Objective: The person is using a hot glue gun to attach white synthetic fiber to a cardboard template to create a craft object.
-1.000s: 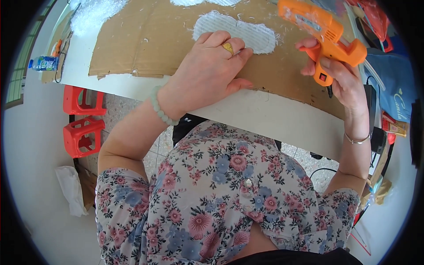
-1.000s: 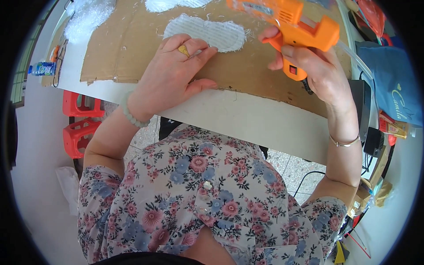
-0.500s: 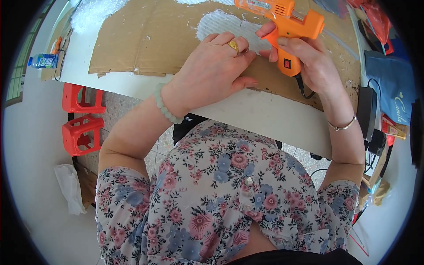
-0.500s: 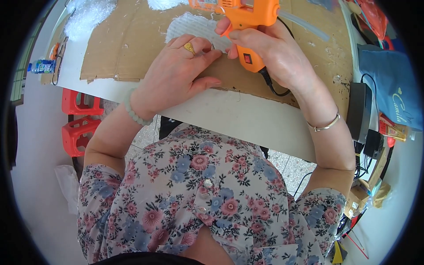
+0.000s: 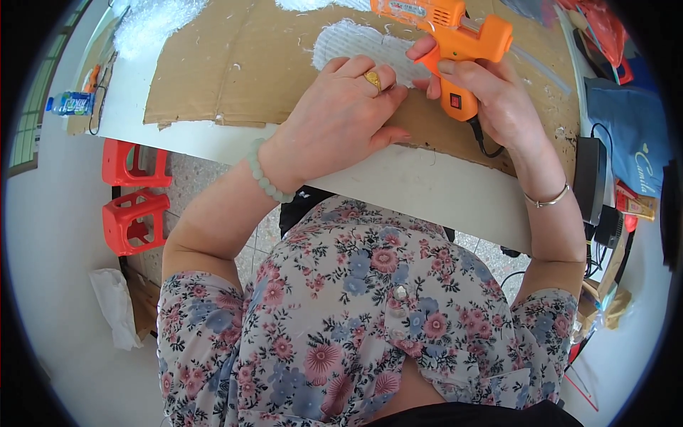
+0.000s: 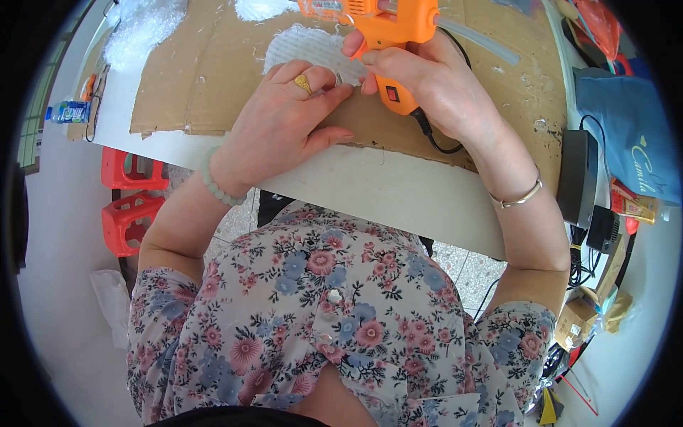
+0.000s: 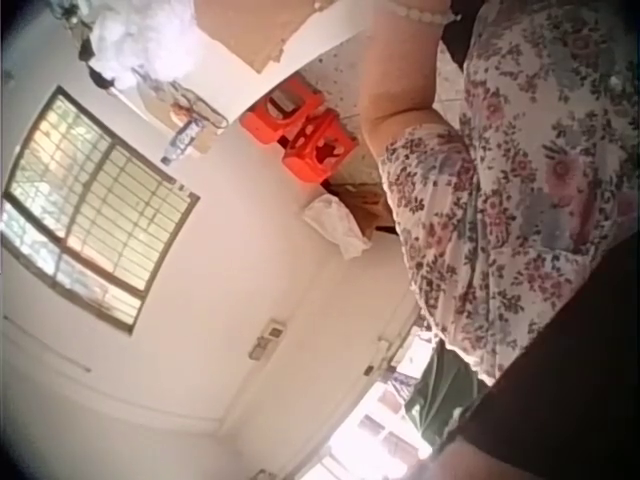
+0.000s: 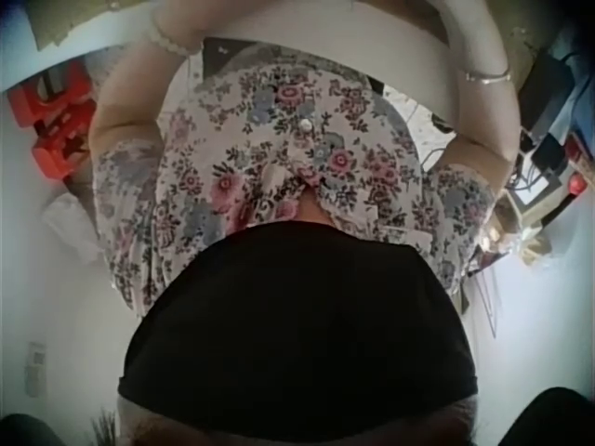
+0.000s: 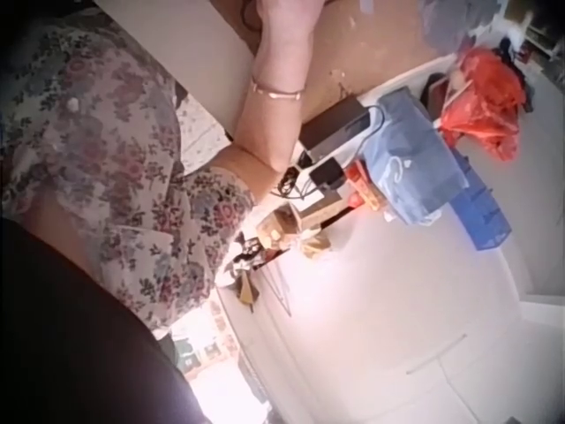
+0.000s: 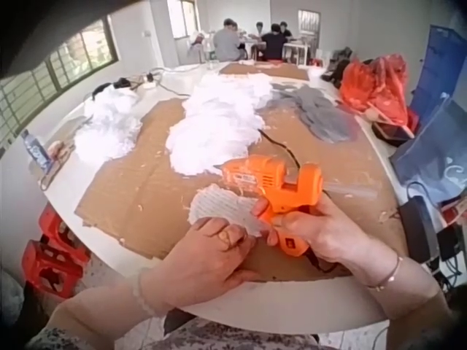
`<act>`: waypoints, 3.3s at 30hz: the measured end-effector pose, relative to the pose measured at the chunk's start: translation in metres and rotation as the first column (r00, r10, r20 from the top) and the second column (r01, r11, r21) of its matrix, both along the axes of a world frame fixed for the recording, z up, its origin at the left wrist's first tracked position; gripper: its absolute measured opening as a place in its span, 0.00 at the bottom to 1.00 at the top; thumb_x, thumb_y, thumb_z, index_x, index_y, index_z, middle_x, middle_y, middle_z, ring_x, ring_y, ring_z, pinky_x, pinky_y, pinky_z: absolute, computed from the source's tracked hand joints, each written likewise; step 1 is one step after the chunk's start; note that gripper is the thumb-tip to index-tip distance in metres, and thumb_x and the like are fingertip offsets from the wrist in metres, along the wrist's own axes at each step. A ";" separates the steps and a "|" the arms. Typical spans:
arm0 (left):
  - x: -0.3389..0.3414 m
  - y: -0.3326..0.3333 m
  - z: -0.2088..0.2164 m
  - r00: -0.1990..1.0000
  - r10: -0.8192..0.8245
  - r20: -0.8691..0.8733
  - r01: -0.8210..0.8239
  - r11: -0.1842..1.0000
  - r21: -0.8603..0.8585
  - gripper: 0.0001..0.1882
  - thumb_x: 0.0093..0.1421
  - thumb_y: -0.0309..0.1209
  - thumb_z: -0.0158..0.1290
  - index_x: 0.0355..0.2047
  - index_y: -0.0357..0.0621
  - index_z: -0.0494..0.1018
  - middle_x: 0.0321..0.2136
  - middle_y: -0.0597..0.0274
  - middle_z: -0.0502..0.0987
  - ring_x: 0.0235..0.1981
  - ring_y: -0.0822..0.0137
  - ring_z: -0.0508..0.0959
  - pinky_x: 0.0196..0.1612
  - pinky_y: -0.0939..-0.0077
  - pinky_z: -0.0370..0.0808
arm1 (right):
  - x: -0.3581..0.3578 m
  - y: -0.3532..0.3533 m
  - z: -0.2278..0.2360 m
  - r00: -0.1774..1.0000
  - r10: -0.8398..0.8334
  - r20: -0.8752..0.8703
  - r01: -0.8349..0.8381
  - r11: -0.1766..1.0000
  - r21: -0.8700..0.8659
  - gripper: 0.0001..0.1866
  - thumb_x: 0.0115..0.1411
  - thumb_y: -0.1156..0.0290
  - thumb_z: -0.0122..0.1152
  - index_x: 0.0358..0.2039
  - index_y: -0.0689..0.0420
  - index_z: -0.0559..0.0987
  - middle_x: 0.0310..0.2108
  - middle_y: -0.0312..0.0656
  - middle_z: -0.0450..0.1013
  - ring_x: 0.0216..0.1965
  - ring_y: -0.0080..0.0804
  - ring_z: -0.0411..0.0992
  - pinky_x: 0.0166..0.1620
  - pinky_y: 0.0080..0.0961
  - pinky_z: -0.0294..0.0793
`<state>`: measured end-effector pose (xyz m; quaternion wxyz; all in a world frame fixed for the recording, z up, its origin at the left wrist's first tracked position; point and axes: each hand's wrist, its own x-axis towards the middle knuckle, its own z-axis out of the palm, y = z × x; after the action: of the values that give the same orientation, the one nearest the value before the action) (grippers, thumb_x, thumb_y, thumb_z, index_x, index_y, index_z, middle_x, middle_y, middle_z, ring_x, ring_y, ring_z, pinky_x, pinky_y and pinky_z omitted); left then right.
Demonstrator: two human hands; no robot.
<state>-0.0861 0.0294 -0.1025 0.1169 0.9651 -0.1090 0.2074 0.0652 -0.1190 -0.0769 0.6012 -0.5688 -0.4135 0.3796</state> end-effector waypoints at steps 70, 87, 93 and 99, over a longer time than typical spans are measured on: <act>-0.002 -0.001 -0.003 0.999 -0.024 -0.022 0.022 0.994 -0.109 0.20 0.45 0.34 0.61 0.37 0.36 0.73 0.39 0.61 0.70 0.42 0.61 0.72 0.42 0.70 0.72 | 0.037 -0.055 0.025 0.691 0.127 0.712 0.295 0.849 -0.438 0.24 0.62 0.54 0.54 0.50 0.60 0.71 0.29 0.34 0.69 0.29 0.21 0.65 0.35 0.19 0.66; -0.001 -0.003 -0.005 0.999 -0.030 -0.021 0.027 0.994 -0.103 0.21 0.43 0.32 0.62 0.37 0.37 0.73 0.37 0.60 0.71 0.43 0.60 0.72 0.43 0.70 0.72 | 0.028 -0.027 0.038 0.609 0.253 0.751 0.239 0.845 -0.478 0.23 0.62 0.56 0.53 0.47 0.63 0.70 0.32 0.42 0.70 0.33 0.31 0.67 0.40 0.24 0.67; 0.000 -0.003 -0.005 0.999 -0.043 -0.017 0.041 0.993 -0.111 0.21 0.43 0.33 0.62 0.37 0.36 0.73 0.36 0.60 0.71 0.42 0.60 0.72 0.43 0.70 0.72 | 0.032 -0.017 0.035 0.582 0.296 0.757 0.254 0.819 -0.515 0.23 0.62 0.55 0.53 0.47 0.63 0.70 0.34 0.43 0.72 0.36 0.32 0.69 0.42 0.25 0.68; 0.001 -0.003 -0.006 0.999 -0.049 -0.012 0.048 0.995 -0.089 0.22 0.43 0.35 0.62 0.38 0.36 0.73 0.37 0.60 0.71 0.41 0.61 0.71 0.43 0.71 0.72 | 0.033 -0.010 0.036 0.560 0.314 0.767 0.233 0.828 -0.510 0.23 0.62 0.55 0.53 0.47 0.63 0.70 0.34 0.43 0.72 0.35 0.31 0.69 0.41 0.25 0.68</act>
<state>-0.0847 0.0269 -0.1089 0.1652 0.9575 -0.1222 0.2024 0.0981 -0.1288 -0.0405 0.1320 -0.8174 -0.5292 0.1853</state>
